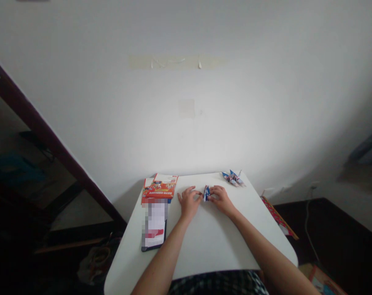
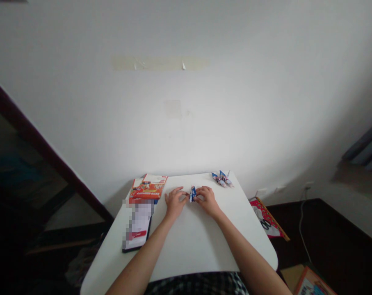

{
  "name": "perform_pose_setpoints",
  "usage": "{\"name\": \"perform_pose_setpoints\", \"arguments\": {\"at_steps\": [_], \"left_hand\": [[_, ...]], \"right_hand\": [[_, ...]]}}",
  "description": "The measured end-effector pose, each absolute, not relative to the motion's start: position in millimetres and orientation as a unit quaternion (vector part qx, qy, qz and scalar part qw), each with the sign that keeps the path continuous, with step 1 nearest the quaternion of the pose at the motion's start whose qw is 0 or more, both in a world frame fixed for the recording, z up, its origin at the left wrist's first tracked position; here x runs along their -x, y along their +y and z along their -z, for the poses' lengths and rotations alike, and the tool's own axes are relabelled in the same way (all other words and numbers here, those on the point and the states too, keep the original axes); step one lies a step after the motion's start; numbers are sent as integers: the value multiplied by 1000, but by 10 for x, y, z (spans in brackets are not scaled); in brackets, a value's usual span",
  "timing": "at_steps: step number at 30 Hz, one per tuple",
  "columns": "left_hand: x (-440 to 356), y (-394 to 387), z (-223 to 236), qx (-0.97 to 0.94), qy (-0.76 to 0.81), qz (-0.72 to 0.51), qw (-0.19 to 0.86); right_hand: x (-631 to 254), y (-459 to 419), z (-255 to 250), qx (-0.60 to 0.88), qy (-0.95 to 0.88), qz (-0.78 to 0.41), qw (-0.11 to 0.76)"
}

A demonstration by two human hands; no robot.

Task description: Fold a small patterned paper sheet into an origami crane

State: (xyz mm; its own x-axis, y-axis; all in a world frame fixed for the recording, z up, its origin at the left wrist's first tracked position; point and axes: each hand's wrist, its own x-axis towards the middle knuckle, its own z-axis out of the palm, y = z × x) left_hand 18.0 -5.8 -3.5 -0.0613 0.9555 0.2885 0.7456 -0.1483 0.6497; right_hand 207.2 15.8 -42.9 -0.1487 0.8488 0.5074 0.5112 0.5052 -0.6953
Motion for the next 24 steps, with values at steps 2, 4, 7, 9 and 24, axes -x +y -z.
{"name": "perform_pose_setpoints", "arguments": {"at_steps": [2, 4, 7, 9, 24], "left_hand": [[-177, -55, 31, -664, 636, -363, 149], [-174, -52, 33, -663, 636, -366, 148], [-172, -54, 33, -669, 633, -358, 151], [-174, -63, 24, -675, 631, -350, 153], [-182, -79, 16, -682, 628, -343, 152]], "right_hand": [[-2066, 149, 411, 466, -727, -191, 466], [-2059, 141, 395, 473, -716, -197, 475], [-2049, 132, 384, 482, -701, -203, 486], [-2042, 126, 382, 482, -699, -212, 484], [-2025, 76, 282, 502, -703, -220, 454]]}}
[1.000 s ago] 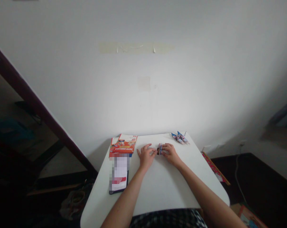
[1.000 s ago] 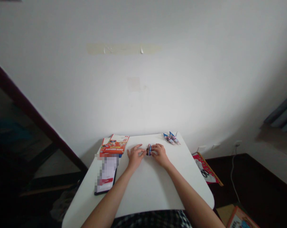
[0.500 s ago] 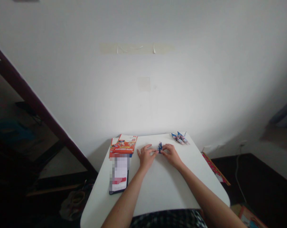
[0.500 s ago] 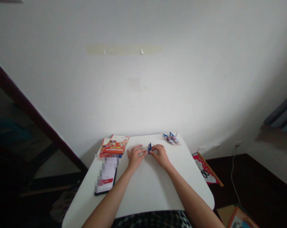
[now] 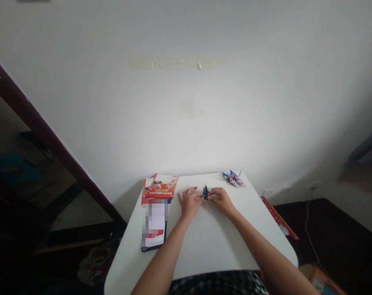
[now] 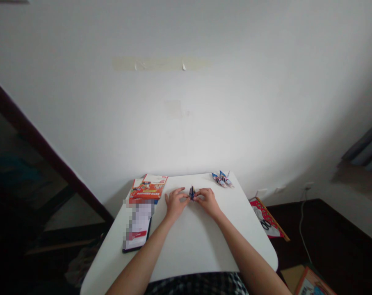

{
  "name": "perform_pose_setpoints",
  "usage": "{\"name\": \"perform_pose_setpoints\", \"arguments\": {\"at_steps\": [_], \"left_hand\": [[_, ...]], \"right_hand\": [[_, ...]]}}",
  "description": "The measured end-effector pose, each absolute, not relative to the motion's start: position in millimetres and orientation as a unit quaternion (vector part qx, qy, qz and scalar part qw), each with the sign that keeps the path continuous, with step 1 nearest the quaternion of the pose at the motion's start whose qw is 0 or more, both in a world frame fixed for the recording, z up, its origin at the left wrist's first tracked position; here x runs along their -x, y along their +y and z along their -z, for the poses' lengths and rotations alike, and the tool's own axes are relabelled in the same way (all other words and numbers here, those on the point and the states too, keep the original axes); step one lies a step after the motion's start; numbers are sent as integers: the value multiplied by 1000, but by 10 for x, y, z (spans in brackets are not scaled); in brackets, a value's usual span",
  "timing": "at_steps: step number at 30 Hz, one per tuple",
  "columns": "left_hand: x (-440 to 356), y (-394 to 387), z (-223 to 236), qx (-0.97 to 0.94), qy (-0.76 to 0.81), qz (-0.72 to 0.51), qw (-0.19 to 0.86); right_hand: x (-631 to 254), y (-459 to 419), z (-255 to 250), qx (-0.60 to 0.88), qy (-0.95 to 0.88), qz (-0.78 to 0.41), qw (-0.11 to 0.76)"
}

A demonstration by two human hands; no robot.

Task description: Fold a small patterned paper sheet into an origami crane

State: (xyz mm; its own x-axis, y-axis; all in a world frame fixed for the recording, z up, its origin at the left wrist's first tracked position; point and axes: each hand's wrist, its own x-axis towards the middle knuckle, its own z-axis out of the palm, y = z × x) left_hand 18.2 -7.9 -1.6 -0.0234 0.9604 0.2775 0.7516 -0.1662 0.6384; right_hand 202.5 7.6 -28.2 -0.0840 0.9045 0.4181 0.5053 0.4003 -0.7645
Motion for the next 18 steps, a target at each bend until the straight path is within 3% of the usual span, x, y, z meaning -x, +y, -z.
{"name": "perform_pose_setpoints", "arguments": {"at_steps": [18], "left_hand": [[-186, -105, -26, -685, 627, -335, 162]], "right_hand": [[-2023, 55, 215, 503, -695, -224, 462]]}}
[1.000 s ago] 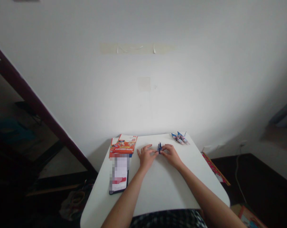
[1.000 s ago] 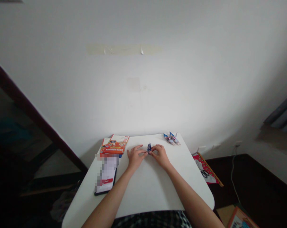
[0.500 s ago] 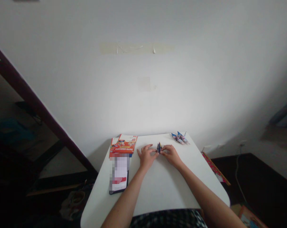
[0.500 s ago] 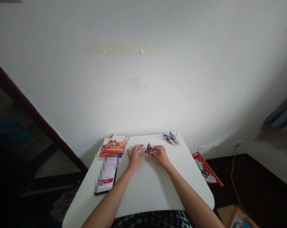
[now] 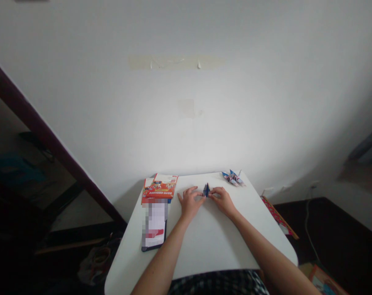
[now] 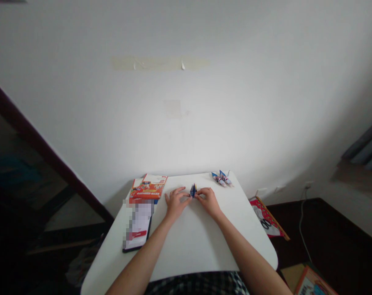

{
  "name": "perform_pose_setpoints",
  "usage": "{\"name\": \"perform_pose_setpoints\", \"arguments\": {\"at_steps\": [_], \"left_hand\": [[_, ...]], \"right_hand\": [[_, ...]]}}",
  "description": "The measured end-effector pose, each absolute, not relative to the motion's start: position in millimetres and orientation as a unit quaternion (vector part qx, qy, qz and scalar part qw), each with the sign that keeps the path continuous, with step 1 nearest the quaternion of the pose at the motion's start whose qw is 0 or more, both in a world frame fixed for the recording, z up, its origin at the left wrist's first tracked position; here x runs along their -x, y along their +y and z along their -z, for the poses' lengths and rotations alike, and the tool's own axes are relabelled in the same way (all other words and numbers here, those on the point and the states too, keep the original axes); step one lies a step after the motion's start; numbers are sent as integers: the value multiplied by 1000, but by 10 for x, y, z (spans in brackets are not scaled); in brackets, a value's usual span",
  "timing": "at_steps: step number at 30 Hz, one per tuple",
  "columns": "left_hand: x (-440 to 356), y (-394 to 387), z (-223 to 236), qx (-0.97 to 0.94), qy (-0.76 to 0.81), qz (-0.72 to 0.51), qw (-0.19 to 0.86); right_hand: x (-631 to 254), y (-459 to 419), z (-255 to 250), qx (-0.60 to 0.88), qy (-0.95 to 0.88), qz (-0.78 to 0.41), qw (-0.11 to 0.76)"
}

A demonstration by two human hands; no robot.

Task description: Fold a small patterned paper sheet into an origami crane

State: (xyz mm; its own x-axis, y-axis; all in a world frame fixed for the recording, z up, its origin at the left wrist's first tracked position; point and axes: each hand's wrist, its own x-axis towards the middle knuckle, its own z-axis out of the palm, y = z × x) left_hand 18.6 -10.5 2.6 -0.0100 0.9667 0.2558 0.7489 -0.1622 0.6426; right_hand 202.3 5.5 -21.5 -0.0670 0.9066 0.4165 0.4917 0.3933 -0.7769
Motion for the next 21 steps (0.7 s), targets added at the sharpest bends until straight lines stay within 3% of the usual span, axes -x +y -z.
{"name": "perform_pose_setpoints", "arguments": {"at_steps": [11, 21], "left_hand": [[-206, -106, -23, -685, 632, -328, 158], [-189, -87, 20, -691, 624, -331, 155]], "right_hand": [[-2014, 70, 294, 517, -649, -273, 487], [-2017, 47, 260, 514, -711, -211, 430]]}}
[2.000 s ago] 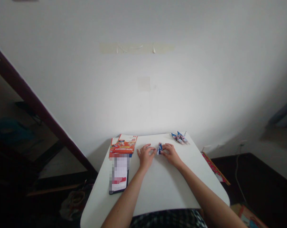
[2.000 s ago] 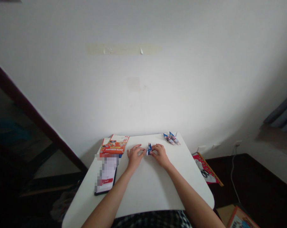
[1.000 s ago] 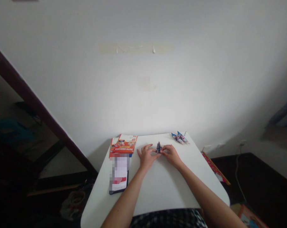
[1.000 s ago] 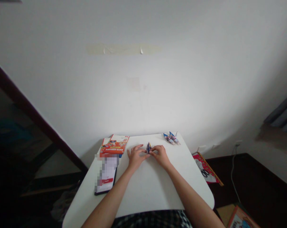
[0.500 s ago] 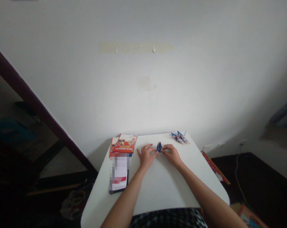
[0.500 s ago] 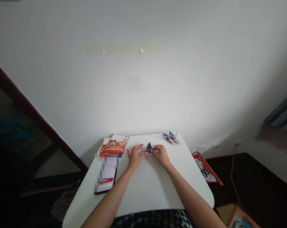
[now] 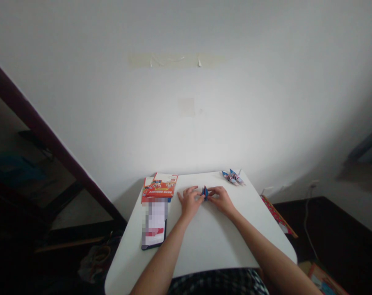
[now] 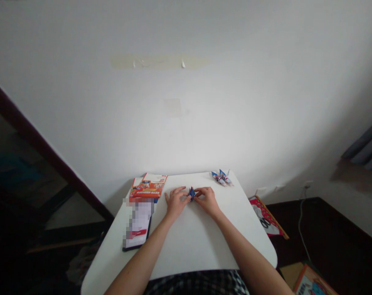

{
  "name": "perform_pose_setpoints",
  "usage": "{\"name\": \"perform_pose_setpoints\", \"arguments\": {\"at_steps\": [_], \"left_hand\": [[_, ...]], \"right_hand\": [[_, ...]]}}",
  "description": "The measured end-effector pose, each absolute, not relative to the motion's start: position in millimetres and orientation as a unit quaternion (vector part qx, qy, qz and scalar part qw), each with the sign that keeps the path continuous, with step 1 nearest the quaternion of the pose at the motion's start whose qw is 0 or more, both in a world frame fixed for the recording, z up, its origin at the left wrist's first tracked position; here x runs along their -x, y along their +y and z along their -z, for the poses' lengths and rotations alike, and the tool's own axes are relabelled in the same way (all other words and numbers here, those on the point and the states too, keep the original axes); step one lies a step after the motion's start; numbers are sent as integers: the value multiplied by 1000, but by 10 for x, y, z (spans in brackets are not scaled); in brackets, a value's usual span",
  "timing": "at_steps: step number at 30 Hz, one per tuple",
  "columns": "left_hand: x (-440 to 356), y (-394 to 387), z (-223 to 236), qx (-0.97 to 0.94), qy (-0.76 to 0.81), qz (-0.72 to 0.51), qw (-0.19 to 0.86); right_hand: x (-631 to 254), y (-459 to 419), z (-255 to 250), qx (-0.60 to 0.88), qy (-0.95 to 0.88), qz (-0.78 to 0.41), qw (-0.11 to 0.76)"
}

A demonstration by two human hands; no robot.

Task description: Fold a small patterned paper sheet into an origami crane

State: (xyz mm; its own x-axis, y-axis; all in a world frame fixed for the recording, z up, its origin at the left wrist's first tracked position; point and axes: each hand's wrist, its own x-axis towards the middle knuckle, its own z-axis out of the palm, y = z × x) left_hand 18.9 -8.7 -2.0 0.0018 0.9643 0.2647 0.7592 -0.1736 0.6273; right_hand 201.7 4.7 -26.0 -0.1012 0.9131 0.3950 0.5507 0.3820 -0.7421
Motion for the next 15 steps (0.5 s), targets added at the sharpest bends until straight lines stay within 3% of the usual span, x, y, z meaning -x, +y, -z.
{"name": "perform_pose_setpoints", "arguments": {"at_steps": [15], "left_hand": [[-233, -97, 87, -690, 660, -288, 68]], "right_hand": [[-1929, -1, 321, 562, -717, -122, 393]]}}
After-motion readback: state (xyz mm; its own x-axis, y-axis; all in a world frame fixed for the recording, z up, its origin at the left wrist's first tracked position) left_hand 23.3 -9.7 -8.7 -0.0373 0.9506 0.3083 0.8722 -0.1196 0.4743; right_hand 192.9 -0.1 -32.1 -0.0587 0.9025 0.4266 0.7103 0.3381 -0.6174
